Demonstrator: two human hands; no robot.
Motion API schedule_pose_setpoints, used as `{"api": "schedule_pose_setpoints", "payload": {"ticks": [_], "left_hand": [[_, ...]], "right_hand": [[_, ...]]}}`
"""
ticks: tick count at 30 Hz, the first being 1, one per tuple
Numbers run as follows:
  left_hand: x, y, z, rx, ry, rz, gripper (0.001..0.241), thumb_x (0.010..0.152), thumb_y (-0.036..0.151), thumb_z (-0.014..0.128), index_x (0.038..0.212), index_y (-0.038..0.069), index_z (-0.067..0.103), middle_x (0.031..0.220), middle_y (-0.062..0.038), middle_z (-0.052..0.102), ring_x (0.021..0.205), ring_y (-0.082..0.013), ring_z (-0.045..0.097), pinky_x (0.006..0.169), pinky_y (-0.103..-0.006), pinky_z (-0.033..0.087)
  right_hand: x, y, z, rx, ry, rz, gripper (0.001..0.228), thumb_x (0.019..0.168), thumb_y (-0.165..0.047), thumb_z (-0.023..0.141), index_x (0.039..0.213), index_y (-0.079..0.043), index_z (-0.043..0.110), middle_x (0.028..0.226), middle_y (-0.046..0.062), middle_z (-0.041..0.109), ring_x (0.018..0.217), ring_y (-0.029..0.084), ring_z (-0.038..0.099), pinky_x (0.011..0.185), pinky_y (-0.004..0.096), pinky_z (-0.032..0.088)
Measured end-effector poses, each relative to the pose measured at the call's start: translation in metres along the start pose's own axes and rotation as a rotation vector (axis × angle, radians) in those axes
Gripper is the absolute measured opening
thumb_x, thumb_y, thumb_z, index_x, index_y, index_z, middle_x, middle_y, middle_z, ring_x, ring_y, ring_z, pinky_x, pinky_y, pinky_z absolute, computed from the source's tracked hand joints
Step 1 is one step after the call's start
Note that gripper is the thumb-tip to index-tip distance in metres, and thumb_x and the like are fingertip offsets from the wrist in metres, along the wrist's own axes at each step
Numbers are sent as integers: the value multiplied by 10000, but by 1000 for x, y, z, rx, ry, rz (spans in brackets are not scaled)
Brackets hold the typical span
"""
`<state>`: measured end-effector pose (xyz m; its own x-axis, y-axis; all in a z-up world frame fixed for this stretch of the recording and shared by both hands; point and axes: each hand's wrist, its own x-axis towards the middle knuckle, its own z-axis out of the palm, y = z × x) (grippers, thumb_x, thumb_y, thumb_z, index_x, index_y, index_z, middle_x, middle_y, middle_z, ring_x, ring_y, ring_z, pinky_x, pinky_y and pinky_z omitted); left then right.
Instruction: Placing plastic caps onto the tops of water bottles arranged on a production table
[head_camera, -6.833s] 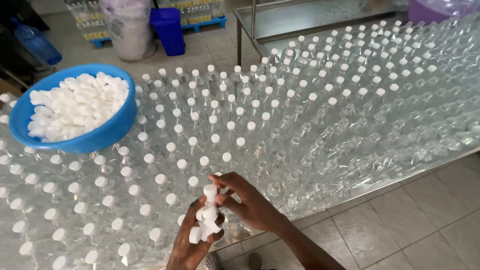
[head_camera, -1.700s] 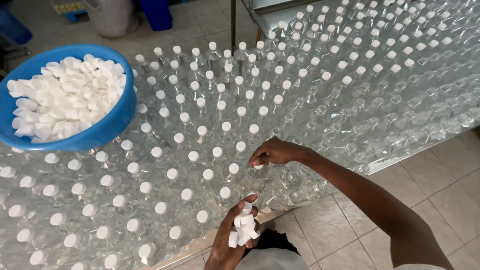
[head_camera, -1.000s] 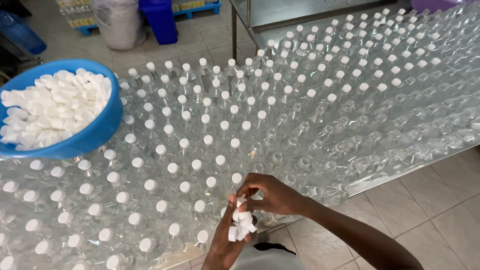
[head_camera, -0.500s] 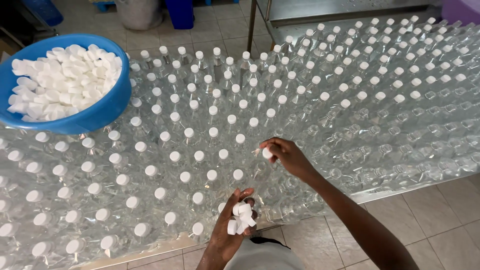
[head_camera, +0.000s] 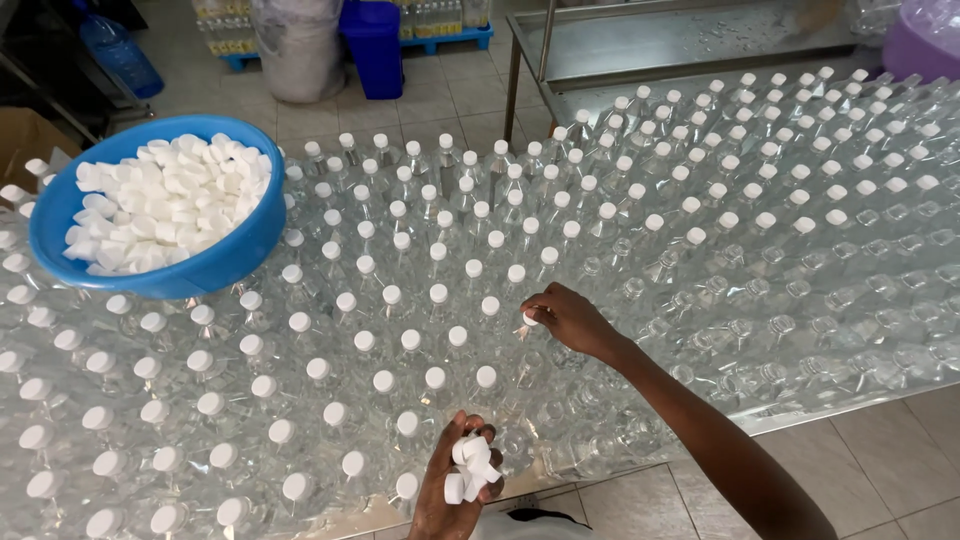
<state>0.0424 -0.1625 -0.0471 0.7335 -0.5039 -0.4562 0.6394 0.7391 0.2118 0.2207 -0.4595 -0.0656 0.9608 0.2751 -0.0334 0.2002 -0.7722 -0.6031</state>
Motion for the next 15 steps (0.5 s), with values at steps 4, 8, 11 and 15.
{"api": "schedule_pose_setpoints", "payload": {"ticks": [4, 8, 11, 15], "left_hand": [[1, 1, 2, -13, 66, 0, 272, 1044, 395, 695, 1047, 125, 663, 939, -33, 595, 660, -159, 573, 353, -279, 389], [6, -1, -5, -13, 71, 5, 214, 1038, 347, 707, 1034, 143, 642, 928, -47, 546, 637, -179, 541, 349, -286, 357], [23, -4, -31, -13, 108, -47, 266, 1037, 384, 702, 1060, 121, 666, 932, -68, 583, 676, -217, 581, 340, -324, 390], [43, -5, -59, -128, -65, -208, 273, 1075, 446, 634, 1078, 173, 627, 967, -49, 554, 707, -252, 629, 380, -379, 481]], "right_hand": [[-2, -9, -11, 8, -129, 74, 415, 1134, -281, 505, 1494, -175, 680, 1333, 105, 795, 1082, 291, 781, 866, 416, 556], [5, -12, -17, 23, -228, 179, 436, 1140, -303, 427, 1476, -190, 680, 1005, 99, 830, 888, 223, 799, 755, 363, 529], [10, -11, -19, 137, -281, 239, 440, 1131, -350, 459, 1464, -175, 687, 1301, 59, 791, 1034, 204, 816, 821, 333, 532], [17, 2, -11, 234, -241, 221, 381, 1112, -343, 541, 1319, -129, 778, 1038, 31, 816, 810, 144, 789, 729, 300, 575]]}}
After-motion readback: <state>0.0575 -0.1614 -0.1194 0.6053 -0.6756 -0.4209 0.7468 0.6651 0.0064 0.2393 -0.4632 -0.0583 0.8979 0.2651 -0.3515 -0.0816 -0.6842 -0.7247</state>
